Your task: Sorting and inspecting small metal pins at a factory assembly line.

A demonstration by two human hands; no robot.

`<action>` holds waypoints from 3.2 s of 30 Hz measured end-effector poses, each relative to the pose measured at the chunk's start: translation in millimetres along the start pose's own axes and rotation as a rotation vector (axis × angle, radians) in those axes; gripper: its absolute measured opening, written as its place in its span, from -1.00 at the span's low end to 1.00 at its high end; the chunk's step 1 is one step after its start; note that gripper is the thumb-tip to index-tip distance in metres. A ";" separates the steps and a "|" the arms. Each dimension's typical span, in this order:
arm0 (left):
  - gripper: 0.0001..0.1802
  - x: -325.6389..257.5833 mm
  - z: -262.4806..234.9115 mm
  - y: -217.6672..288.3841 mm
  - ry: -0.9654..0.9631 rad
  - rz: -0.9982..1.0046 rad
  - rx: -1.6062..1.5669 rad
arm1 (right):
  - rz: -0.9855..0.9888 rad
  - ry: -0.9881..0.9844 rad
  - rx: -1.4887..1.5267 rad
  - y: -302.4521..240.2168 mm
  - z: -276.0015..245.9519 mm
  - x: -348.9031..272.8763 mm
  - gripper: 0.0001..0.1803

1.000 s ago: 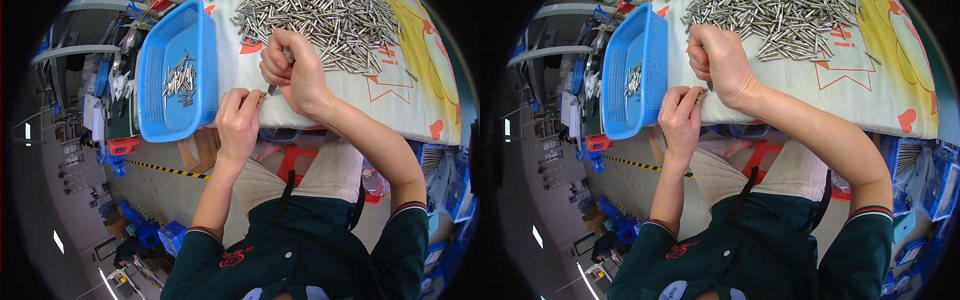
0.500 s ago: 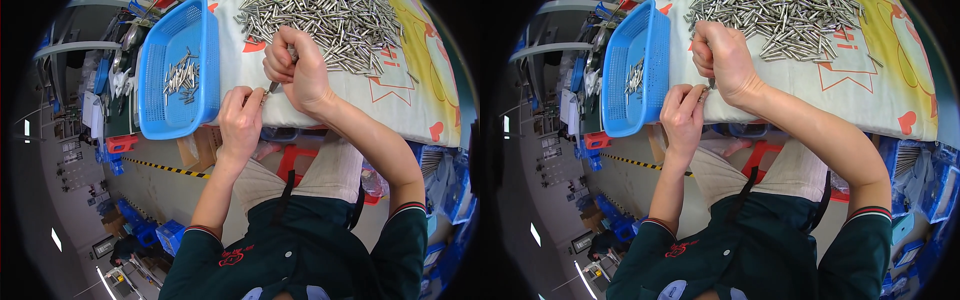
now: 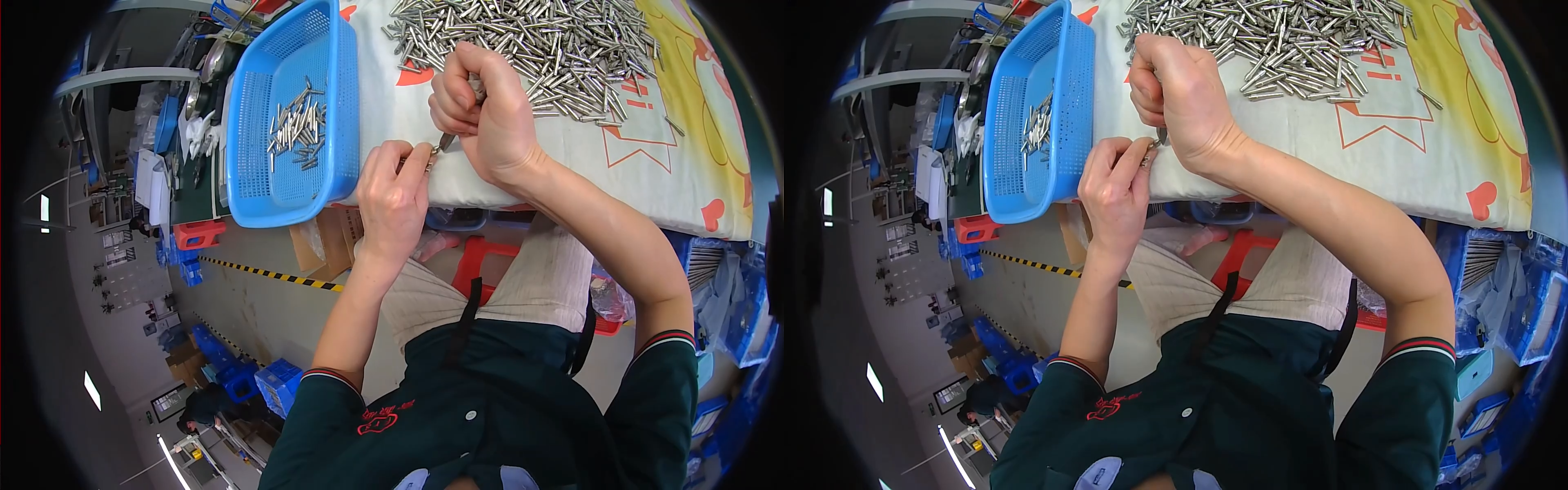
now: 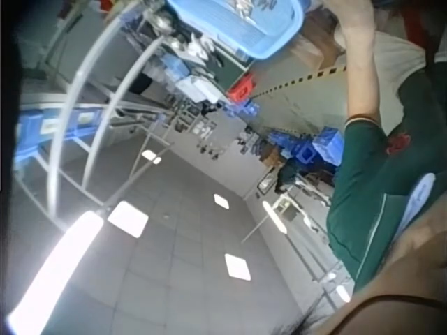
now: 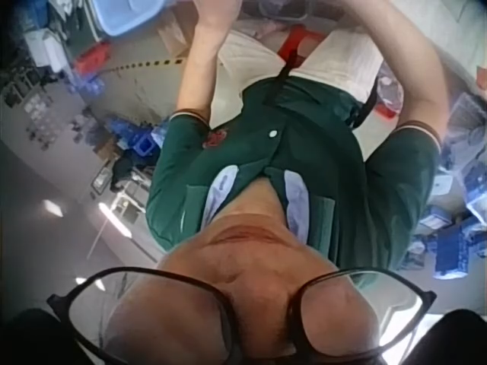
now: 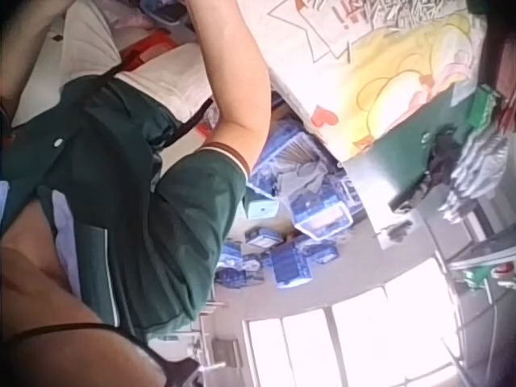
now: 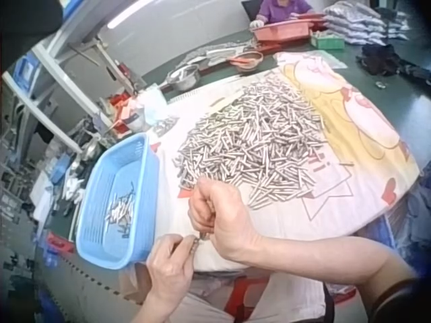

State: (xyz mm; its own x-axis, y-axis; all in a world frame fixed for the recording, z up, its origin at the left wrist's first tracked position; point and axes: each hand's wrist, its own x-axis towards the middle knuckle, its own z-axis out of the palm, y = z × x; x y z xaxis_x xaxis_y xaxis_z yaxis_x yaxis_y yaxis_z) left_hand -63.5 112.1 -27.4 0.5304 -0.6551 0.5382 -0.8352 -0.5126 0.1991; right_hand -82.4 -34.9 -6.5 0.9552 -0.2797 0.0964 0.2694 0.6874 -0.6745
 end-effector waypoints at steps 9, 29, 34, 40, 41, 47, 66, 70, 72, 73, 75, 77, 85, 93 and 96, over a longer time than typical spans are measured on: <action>-0.83 0.8 -0.2 -0.3 -0.007 0.001 0.003 | -0.016 -0.023 -0.027 0.5 0.8 -0.8 -0.61; -0.77 5.4 0.0 -5.8 0.001 0.110 -0.049 | -0.112 -0.067 -0.182 11.7 11.9 -5.4 -0.60; -0.82 2.1 -1.4 -4.7 -0.007 0.022 -0.063 | -0.150 -0.031 -0.169 -1.1 5.5 -0.4 -0.63; -0.70 -1.4 -4.9 -4.0 0.030 0.002 -0.014 | -0.175 -0.018 -0.023 -8.4 -6.3 3.1 -0.64; -0.70 -2.1 -5.6 -2.2 0.030 0.003 -0.015 | -0.154 -0.022 -0.034 -8.3 -7.1 2.9 -0.64; -0.66 -0.3 -3.7 5.1 -0.041 0.059 -0.075 | -0.138 -0.072 -0.001 -11.5 -7.6 0.7 -0.64; -0.69 0.0 3.6 3.3 -0.002 0.064 -0.088 | -0.044 0.012 -0.045 -6.8 -1.9 -4.9 -0.58; -0.71 0.6 4.1 3.1 0.001 0.058 -0.078 | -0.039 0.018 -0.060 -7.9 -1.1 -4.8 -0.58; -0.74 1.4 4.1 2.2 0.005 0.050 -0.068 | -0.044 0.009 -0.052 -6.9 -1.6 -4.2 -0.58; -0.74 2.3 4.2 1.8 0.005 0.046 -0.065 | -0.044 0.008 -0.052 -7.0 -1.5 -4.1 -0.58; -0.74 3.2 2.8 2.1 0.007 0.042 -0.061 | -0.054 0.019 -0.062 -7.8 -1.9 -3.7 -0.59; -0.72 3.1 -0.5 4.3 0.037 0.010 -0.049 | -0.071 0.014 -0.053 -7.6 -3.2 -3.0 -0.59; -0.65 3.5 -4.7 21.8 -0.057 -0.012 -0.050 | -0.162 0.015 0.065 -12.6 -13.6 1.9 -0.65; -0.68 4.6 -1.1 13.9 -0.066 0.064 -0.105 | -0.151 0.097 0.010 -15.6 -6.1 -1.6 -0.61; -0.70 0.9 0.1 14.3 0.010 0.006 -0.110 | -0.142 0.092 0.015 -15.1 -7.8 -3.0 -0.61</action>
State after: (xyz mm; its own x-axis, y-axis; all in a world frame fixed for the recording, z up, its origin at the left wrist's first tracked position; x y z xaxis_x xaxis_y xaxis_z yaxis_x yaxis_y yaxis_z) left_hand -75.0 104.1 -24.2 0.5243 -0.6519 0.5479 -0.8495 -0.4446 0.2841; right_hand -90.3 -49.7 -2.3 0.8925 -0.4343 0.1221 0.4031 0.6462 -0.6481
